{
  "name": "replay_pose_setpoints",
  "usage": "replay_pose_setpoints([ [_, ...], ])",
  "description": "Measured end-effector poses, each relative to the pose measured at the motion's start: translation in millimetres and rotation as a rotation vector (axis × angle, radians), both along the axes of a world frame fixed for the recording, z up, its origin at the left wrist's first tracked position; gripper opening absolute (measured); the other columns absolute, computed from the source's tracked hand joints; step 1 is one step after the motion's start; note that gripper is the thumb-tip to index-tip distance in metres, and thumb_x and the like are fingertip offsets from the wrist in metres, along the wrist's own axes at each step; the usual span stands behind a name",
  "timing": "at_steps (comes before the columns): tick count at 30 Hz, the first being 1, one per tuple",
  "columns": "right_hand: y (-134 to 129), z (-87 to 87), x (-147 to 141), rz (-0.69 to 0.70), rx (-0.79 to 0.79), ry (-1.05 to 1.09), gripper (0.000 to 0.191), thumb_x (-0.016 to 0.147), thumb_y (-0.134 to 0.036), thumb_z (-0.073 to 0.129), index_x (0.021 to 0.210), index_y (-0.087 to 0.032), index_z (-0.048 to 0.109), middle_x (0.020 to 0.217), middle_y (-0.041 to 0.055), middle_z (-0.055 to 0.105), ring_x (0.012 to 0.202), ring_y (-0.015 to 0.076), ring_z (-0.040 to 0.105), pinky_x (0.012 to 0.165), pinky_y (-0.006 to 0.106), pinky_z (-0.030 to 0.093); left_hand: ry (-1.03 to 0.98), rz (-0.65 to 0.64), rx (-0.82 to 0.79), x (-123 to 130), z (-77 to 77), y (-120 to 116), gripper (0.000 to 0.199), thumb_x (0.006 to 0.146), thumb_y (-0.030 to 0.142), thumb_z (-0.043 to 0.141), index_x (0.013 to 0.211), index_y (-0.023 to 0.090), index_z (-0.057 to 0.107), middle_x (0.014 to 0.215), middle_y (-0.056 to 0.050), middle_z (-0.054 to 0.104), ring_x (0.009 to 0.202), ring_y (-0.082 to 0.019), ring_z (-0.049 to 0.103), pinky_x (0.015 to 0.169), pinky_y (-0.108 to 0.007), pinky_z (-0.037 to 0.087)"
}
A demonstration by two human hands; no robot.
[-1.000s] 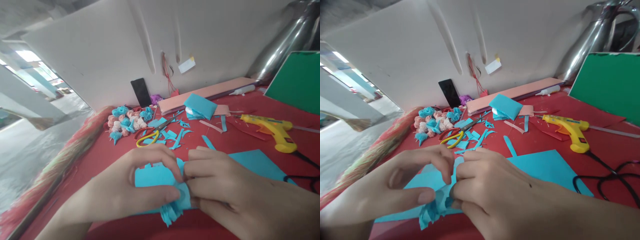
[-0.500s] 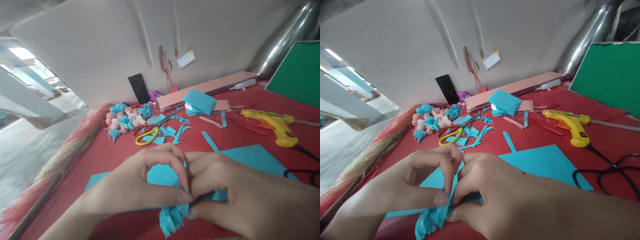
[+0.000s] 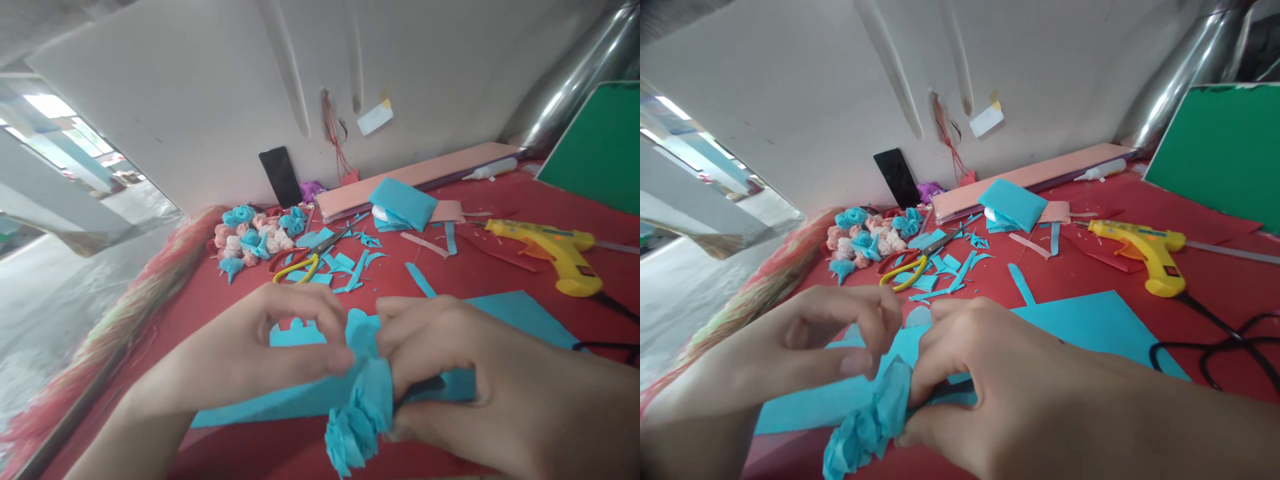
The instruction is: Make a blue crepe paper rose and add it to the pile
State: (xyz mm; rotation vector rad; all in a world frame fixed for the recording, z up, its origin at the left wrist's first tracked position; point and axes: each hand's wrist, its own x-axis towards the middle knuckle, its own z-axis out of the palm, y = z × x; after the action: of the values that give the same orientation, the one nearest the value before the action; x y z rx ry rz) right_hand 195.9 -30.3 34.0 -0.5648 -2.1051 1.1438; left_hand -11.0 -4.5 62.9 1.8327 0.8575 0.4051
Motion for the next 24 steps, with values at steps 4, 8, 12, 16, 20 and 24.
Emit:
replay_pose_setpoints([
  [4,-1.8,-1.0,-0.5,-0.008,-0.004,0.015,0.024,0.07,0.005,0.063,0.066,-0.017,0.071,0.066,-0.0034,0.067,0.067,0.0078,0.06,0.07,0.012,0.048,0.031,-0.139,-0.035,-5.1,4.1,-0.5,0.005,0.077,0.02,0.066,0.073,0.017,0.067,0.079,-0.001,0.062,0.075,-0.012,0.06,0.073,-0.022,0.048],
  [8,-3.0,-3.1,-0.6,-0.039,-0.046,-0.005,0.02,0.071,0.001,0.064,0.065,-0.018,0.07,0.069,-0.004,0.068,0.074,0.0083,0.061,0.071,0.012,0.048,0.038,-0.138,-0.009,-2.5,2.2,-1.8,0.003,0.074,0.016,0.069,0.072,0.017,0.068,0.079,0.0,0.063,0.077,-0.012,0.061,0.074,-0.021,0.048],
  [12,-0.6,-4.6,-0.6,-0.04,-0.073,-0.113,0.015,0.075,-0.008,0.065,0.064,-0.018,0.07,0.066,-0.0041,0.066,0.074,0.0097,0.06,0.069,0.016,0.048,0.04,-0.149,-0.006,-1.8,1.4,-2.3,0.003,0.075,0.015,0.068,0.072,0.016,0.068,0.08,0.0,0.063,0.077,-0.011,0.061,0.074,-0.02,0.048],
  [16,3.2,-6.8,-1.0,-0.009,-0.099,-0.254,0.013,0.081,-0.015,0.061,0.074,-0.02,0.07,0.075,-0.0039,0.066,0.076,0.0096,0.058,0.068,0.018,0.046,0.037,-0.183,-0.04,-4.9,0.4,-2.1,0.004,0.079,0.014,0.065,0.078,0.017,0.067,0.083,0.0,0.063,0.08,-0.01,0.06,0.075,-0.018,0.047],
  [20,4.2,-7.4,-1.1,0.037,-0.115,-0.24,0.013,0.082,-0.014,0.059,0.075,-0.019,0.069,0.074,-0.0048,0.064,0.071,0.007,0.055,0.065,0.015,0.044,0.025,-0.183,-0.129,-5.9,1.1,-2.8,0.006,0.081,0.011,0.062,0.08,0.017,0.065,0.083,0.001,0.063,0.079,-0.01,0.059,0.075,-0.017,0.047],
  [24,2.7,-5.6,-0.3,0.03,-0.14,-0.258,0.014,0.082,-0.014,0.058,0.076,-0.019,0.07,0.076,-0.0038,0.065,0.072,0.0086,0.056,0.066,0.017,0.044,0.01,-0.149,-0.184,-3.7,4.7,-5.5,0.005,0.082,0.014,0.061,0.078,0.016,0.062,0.082,0.001,0.062,0.076,-0.009,0.058,0.072,-0.016,0.047],
])
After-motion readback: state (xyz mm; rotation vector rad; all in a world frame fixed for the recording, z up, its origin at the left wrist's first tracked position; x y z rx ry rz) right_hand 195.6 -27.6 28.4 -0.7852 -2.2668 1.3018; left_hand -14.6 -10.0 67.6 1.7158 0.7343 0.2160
